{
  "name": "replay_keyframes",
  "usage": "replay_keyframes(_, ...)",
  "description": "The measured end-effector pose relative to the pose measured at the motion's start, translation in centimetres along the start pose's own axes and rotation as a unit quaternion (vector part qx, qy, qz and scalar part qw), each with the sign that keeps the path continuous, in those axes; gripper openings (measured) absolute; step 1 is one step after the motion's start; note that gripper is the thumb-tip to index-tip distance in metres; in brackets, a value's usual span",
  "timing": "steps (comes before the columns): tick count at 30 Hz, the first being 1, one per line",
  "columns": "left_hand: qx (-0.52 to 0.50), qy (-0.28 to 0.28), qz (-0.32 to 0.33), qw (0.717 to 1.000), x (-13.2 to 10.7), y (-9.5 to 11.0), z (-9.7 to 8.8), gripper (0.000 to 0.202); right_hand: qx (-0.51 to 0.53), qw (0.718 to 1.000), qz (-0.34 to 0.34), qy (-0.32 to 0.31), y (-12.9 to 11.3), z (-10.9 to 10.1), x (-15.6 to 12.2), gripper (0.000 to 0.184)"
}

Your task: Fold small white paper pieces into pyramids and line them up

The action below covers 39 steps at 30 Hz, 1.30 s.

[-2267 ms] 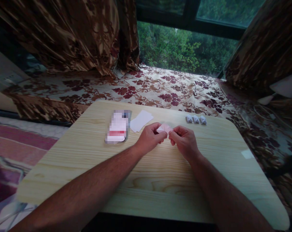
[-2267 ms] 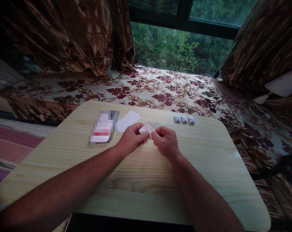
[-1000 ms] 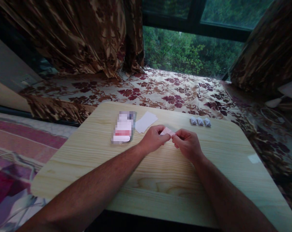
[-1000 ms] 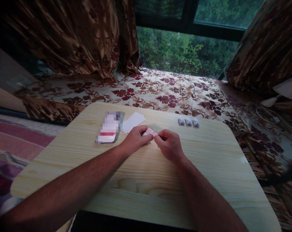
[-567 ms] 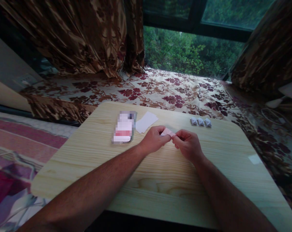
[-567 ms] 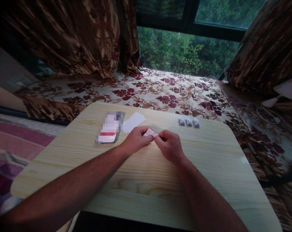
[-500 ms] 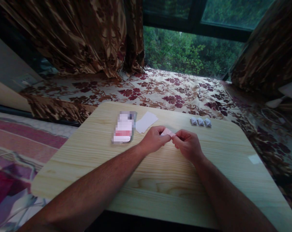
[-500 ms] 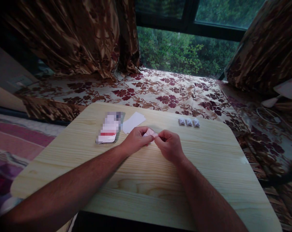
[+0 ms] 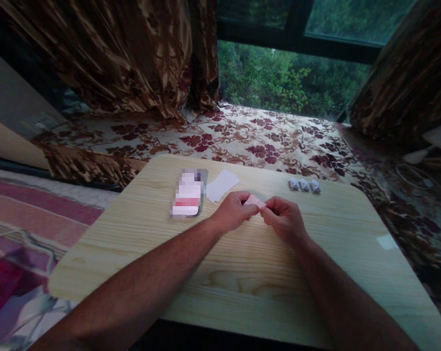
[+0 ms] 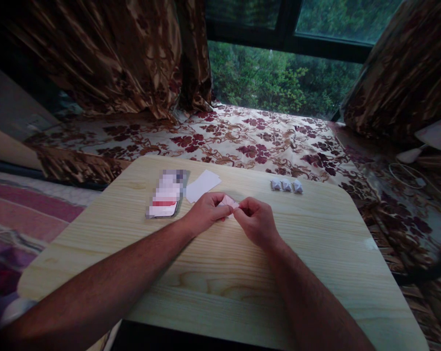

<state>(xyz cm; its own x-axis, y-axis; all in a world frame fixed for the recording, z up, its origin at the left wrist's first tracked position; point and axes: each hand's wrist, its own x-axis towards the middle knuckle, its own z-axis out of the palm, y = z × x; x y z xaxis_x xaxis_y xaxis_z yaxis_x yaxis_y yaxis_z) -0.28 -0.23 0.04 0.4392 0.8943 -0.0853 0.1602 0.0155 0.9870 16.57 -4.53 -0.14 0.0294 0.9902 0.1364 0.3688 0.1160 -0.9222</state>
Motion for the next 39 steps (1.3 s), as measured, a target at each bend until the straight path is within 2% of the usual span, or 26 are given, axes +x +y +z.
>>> replay_keyframes(4,0.013,0.002,0.002,1.000,-0.08,0.17,-0.03,0.019,0.003,1.000,-0.004,0.000,0.03,-0.01,0.06,0.011)
replay_keyframes(16,0.065,0.014,0.025,0.997,-0.32,0.66,0.18,0.019,-0.078,0.997,-0.021,0.009,0.06,-0.14,-0.03,0.013)
replay_keyframes(21,0.075,0.025,0.019,0.997,-0.33,0.71,0.23,0.019,-0.076,0.997,-0.019,0.011,-0.18,-0.19,-0.01,0.015)
replay_keyframes(39,0.062,0.013,0.020,0.998,-0.24,0.27,0.18,0.022,-0.054,0.998,-0.001,0.015,-0.40,-0.43,0.14,0.017)
